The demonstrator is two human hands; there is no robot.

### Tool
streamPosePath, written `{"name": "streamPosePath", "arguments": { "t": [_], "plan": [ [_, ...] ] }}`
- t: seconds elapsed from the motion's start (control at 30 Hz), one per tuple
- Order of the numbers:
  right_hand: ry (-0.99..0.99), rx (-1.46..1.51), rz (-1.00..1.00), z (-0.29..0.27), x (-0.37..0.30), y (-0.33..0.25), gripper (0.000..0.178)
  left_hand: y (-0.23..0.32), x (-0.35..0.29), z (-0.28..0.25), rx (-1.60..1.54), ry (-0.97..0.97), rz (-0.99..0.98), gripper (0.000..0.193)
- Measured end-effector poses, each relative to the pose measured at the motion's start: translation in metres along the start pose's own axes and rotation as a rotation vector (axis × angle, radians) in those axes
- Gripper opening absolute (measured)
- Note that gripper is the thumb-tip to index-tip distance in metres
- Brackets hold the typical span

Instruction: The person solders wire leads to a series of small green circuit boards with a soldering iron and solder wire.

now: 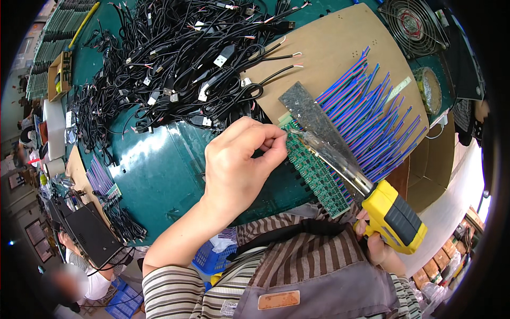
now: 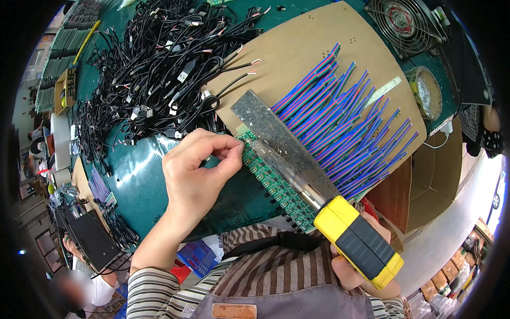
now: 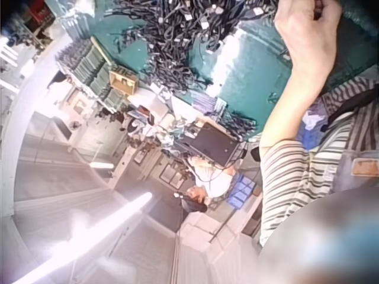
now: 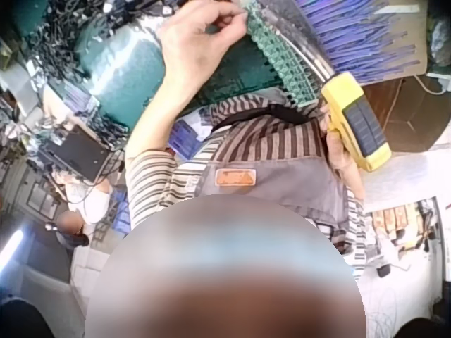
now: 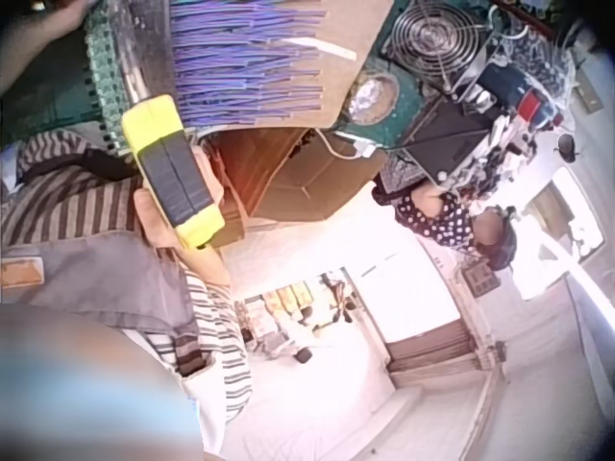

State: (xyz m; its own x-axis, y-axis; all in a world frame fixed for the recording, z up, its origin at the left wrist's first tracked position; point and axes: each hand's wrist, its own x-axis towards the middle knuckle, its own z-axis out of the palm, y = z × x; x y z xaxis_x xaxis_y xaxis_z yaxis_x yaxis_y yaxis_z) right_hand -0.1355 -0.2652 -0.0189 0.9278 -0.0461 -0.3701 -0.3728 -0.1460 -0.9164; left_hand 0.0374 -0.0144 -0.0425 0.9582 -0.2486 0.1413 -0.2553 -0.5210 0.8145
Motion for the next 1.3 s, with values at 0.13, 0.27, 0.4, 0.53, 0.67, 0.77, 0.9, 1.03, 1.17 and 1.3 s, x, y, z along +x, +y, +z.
{"name": "streamPosePath", "arguments": {
  "t": [0.13, 0.27, 0.4, 0.53, 0.67, 0.77, 0.9, 1.03, 1.17, 1.3],
  "plan": [
    [-0.03, -0.02, -0.037, -0.003, 0.002, 0.003, 0.023, 0.0, 0.002, -0.003, 0.012, -0.053, -0.032, 0.009],
    [-0.008, -0.036, -0.012, -0.001, 0.0, 0.001, 0.023, 0.005, 0.003, -0.004, 0.024, -0.064, -0.069, 0.008],
    [-0.089, -0.078, -0.004, -0.007, -0.006, 0.007, 0.038, 0.006, 0.008, -0.008, 0.017, -0.098, -0.098, 0.008],
    [-0.105, 0.223, -0.067, 0.006, -0.001, 0.0, 0.059, 0.009, 0.011, -0.009, 0.049, -0.152, -0.117, 0.006],
    [-0.002, 0.25, -0.021, 0.014, 0.0, -0.006, 0.072, 0.009, 0.012, -0.011, 0.047, -0.155, -0.102, 0.006],
    [0.031, 0.267, -0.072, 0.014, -0.004, 0.004, 0.077, 0.01, 0.012, -0.009, 0.044, -0.149, -0.084, 0.007],
    [0.047, 0.317, 0.017, 0.018, 0.001, -0.006, 0.078, 0.007, 0.01, -0.008, 0.073, -0.149, -0.028, 0.008],
    [0.069, 0.321, 0.015, 0.017, 0.002, -0.008, 0.077, 0.005, 0.01, -0.01, 0.156, -0.155, 0.073, 0.009],
    [0.0, 0.306, 0.016, 0.013, 0.005, -0.009, 0.075, 0.006, 0.009, -0.015, 0.208, -0.196, 0.129, 0.009],
    [0.001, 0.31, 0.014, 0.01, 0.007, -0.012, 0.074, 0.004, 0.02, -0.025, 0.104, -0.212, 0.109, 0.007]
  ]
}}
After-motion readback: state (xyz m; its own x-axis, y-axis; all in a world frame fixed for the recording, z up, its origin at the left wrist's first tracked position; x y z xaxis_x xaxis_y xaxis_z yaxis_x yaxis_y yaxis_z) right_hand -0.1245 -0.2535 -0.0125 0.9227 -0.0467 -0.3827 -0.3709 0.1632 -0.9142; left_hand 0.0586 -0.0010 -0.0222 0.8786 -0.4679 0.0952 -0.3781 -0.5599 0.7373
